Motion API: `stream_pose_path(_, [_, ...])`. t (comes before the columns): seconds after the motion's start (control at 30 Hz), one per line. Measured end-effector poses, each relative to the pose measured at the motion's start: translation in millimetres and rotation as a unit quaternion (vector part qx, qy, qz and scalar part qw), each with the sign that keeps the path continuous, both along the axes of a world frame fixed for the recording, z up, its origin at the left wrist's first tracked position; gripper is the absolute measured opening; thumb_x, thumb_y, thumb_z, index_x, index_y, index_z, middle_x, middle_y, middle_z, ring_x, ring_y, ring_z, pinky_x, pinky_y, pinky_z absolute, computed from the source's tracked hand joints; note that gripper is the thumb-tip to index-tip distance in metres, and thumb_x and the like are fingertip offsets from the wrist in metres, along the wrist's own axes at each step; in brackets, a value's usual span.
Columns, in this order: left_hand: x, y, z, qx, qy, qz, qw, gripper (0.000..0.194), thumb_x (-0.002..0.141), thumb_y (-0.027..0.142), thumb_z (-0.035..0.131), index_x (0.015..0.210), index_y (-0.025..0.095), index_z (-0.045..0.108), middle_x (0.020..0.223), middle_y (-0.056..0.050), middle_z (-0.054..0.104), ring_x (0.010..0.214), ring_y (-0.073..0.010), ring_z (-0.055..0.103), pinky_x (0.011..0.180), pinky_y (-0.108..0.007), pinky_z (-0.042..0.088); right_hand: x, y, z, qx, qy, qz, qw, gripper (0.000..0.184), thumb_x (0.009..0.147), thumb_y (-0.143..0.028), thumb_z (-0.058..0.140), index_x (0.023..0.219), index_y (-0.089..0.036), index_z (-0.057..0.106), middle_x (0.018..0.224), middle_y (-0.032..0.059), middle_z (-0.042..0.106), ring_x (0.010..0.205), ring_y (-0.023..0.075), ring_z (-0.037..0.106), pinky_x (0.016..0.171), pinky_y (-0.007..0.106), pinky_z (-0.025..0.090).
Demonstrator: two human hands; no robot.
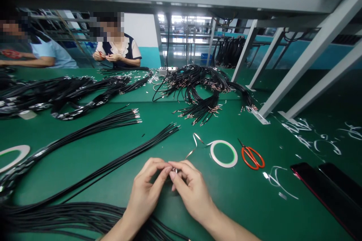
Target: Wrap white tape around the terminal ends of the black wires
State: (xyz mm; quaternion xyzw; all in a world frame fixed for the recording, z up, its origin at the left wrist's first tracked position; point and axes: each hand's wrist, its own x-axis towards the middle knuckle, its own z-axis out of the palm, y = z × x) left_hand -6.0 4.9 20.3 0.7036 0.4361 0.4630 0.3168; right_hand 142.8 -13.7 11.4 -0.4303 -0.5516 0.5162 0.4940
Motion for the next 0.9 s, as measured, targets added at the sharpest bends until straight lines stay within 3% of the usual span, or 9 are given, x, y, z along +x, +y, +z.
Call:
stream_pose_path(0.17, [0.4,0.2,-3.9,0.023,0.010,0.029,0.999,0.010,0.088,0.018,0.055,0.088,0.020,0.065,0.085,-0.003,0.058,0.083,-0.0161,0.058,0.075,-0.027,0.046,2.4,2.6,-5.3,0.009,-0.072,-0.036,0.997,0.017,0.090,-0.031,0.054,0.092,-0.019,0.066,0.077,-0.0001,0.053,0.053,0.0093,0.048,0.046,0.022,0.038])
stream_pose_path(0.27, [-2.4,5.1,-7.7,0.030,0.052,0.029,0.998,0.022,0.089,0.020,0.053,0.109,0.022,0.061,0.097,-0.005,0.058,0.088,-0.0161,0.058,0.080,-0.028,0.047,4.8,5.0,-7.1,0.009,-0.098,-0.047,0.994,0.017,0.089,-0.032,0.055,0.085,-0.018,0.064,0.068,-0.0023,0.051,0.051,0.0088,0.045,0.045,0.022,0.034])
stream_pose_path(0.37, [-10.4,18.6,-9.7,0.025,0.162,0.081,0.983,0.038,0.089,0.022,0.051,0.128,0.021,0.049,0.114,-0.008,0.054,0.097,-0.0186,0.056,0.086,-0.031,0.047,8.7,10.5,-11.5,-0.013,-0.073,-0.068,0.995,0.021,0.089,-0.036,0.055,0.086,-0.017,0.063,0.064,-0.0035,0.048,0.050,0.0090,0.043,0.045,0.021,0.033])
stream_pose_path(0.47, [-18.0,39.7,-9.6,0.028,0.342,0.159,0.926,0.033,0.088,0.021,0.051,0.120,0.015,0.056,0.116,-0.011,0.056,0.104,-0.0245,0.051,0.091,-0.037,0.043,13.9,19.2,-19.4,-0.049,-0.013,-0.104,0.993,0.024,0.087,-0.040,0.058,0.087,-0.017,0.062,0.062,-0.0042,0.048,0.048,0.0088,0.043,0.044,0.020,0.034])
stream_pose_path(0.53, [-19.7,55.7,-9.3,0.029,0.380,0.181,0.906,0.031,0.087,0.019,0.051,0.117,0.014,0.059,0.112,-0.012,0.059,0.099,-0.0271,0.052,0.087,-0.041,0.043,16.4,25.2,-24.7,-0.067,0.026,-0.126,0.989,0.026,0.085,-0.043,0.060,0.086,-0.017,0.062,0.061,-0.0045,0.048,0.045,0.0080,0.042,0.043,0.020,0.034])
stream_pose_path(0.73, [-16.7,88.8,-6.4,0.060,0.403,0.171,0.897,0.018,0.087,0.015,0.051,0.088,0.017,0.069,0.089,-0.010,0.064,0.088,-0.0276,0.055,0.077,-0.041,0.043,19.7,34.0,-25.7,-0.063,0.083,-0.173,0.979,0.030,0.087,-0.045,0.056,0.095,-0.017,0.058,0.066,-0.0029,0.055,0.043,0.0065,0.038,0.044,0.021,0.038])
stream_pose_path(0.9, [-17.7,66.3,0.2,0.087,0.376,0.145,0.911,0.020,0.091,0.017,0.045,0.093,0.017,0.065,0.089,-0.006,0.066,0.083,-0.0214,0.058,0.077,-0.033,0.045,25.6,35.9,-18.7,-0.055,0.123,-0.242,0.961,0.032,0.085,-0.043,0.059,0.104,-0.018,0.054,0.078,0.0008,0.064,0.045,0.0065,0.039,0.050,0.022,0.043])
